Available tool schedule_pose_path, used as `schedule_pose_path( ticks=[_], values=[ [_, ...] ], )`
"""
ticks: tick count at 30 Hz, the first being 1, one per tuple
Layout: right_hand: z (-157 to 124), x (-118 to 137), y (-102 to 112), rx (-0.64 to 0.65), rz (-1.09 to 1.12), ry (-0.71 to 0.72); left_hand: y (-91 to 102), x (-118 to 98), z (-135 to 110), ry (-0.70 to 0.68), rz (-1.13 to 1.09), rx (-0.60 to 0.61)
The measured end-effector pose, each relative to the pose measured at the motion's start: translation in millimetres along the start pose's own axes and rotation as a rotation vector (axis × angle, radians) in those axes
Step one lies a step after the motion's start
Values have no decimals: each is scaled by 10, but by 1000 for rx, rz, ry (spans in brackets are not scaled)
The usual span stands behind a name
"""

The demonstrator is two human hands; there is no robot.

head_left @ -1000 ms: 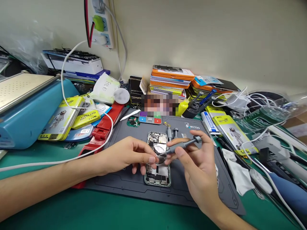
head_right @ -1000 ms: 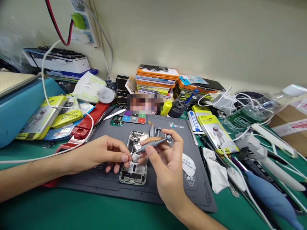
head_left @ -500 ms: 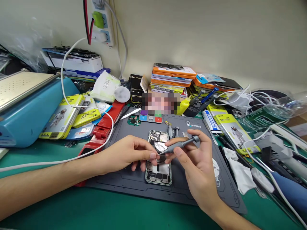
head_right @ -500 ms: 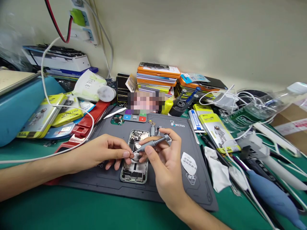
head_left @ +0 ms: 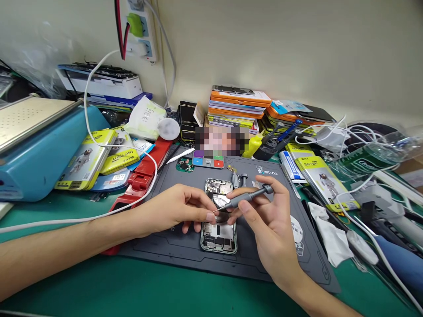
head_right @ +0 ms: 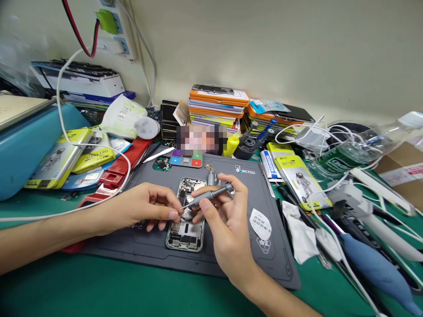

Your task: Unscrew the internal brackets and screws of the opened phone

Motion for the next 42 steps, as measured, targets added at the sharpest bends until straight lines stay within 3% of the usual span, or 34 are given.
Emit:
schedule_pose_path(
  ticks=[25,42],
  values=[
    [-3,-27,-28,20,94,-83,1,-14,-19,-14,-20,30],
    [-27,44,-8,24,81,9,-28,-57,-51,13,-23,39]
  ],
)
Point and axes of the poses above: each hand's wrist, its own z-axis towards the middle knuckle, its own y-axis out of the back of the hand, x = y × z, the point moved 9 cm from there along z, towards the middle knuckle, and after that the axes turned 10 degrees about -z, right-handed, at the moved point
